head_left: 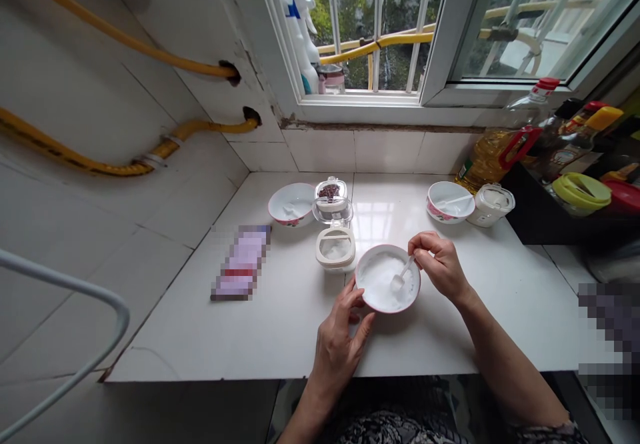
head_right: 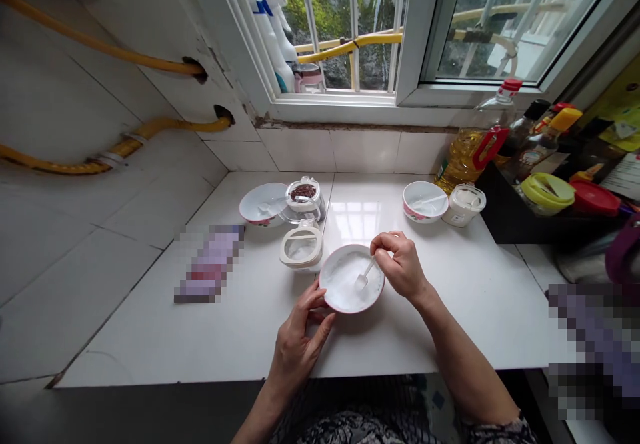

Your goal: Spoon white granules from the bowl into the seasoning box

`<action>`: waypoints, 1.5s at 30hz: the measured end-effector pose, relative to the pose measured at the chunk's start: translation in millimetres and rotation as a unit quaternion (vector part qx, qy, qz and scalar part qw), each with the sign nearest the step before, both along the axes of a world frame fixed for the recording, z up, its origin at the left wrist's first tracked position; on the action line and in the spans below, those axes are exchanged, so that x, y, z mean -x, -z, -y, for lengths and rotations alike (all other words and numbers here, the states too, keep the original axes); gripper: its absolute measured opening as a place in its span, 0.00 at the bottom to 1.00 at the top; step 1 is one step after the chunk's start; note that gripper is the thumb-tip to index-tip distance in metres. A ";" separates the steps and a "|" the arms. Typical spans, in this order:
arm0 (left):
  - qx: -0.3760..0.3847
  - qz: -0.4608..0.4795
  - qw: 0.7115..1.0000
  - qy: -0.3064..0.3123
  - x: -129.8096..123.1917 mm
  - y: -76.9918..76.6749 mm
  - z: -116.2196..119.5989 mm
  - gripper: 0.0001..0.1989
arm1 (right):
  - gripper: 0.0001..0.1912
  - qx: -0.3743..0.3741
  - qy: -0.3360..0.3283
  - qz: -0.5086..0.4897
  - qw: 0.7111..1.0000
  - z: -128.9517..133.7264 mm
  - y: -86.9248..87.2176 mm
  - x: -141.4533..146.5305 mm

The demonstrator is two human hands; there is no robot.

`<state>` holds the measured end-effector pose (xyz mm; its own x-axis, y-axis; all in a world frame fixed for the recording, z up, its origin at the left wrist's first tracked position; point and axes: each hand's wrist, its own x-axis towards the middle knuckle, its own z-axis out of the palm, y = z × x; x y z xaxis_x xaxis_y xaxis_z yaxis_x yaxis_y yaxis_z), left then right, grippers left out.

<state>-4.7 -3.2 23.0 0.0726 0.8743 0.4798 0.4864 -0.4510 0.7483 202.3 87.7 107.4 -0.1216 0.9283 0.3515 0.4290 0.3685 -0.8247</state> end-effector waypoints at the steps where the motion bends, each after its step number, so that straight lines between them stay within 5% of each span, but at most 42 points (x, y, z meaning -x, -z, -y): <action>1: 0.004 0.000 1.000 0.000 0.1 -0.1 0.3 0.15 | 0.09 -0.017 -0.001 0.010 1.000 0.0 -0.3 0.3; 8: 0.022 -0.004 1.000 0.009 0.8 -1.0 1.4 0.15 | 0.09 -0.125 -0.026 0.059 0.990 3.8 -5.2 -0.4; 17: 0.012 -0.002 1.000 0.006 0.6 -0.2 1.1 0.16 | 0.09 -0.166 -0.052 0.068 0.982 4.3 -6.7 -0.2; 22: 0.008 0.001 1.000 0.008 0.3 -0.1 1.5 0.16 | 0.10 -0.128 -0.088 0.047 0.987 4.0 -4.5 3.4; 31: -0.002 -0.008 1.000 0.002 0.2 -1.1 1.6 0.16 | 0.08 0.111 0.046 -0.138 0.983 -1.8 -0.7 3.8; 45: -0.011 -0.002 1.000 0.013 -0.9 1.3 -0.2 0.17 | 0.06 0.166 0.034 -0.241 0.956 -6.9 0.9 21.8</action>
<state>-3.8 -3.0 21.7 0.0964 0.8619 0.4979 0.4774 -0.4789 0.7367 180.5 94.6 106.4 0.0453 0.9983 0.0354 -0.0165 0.0361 -0.9992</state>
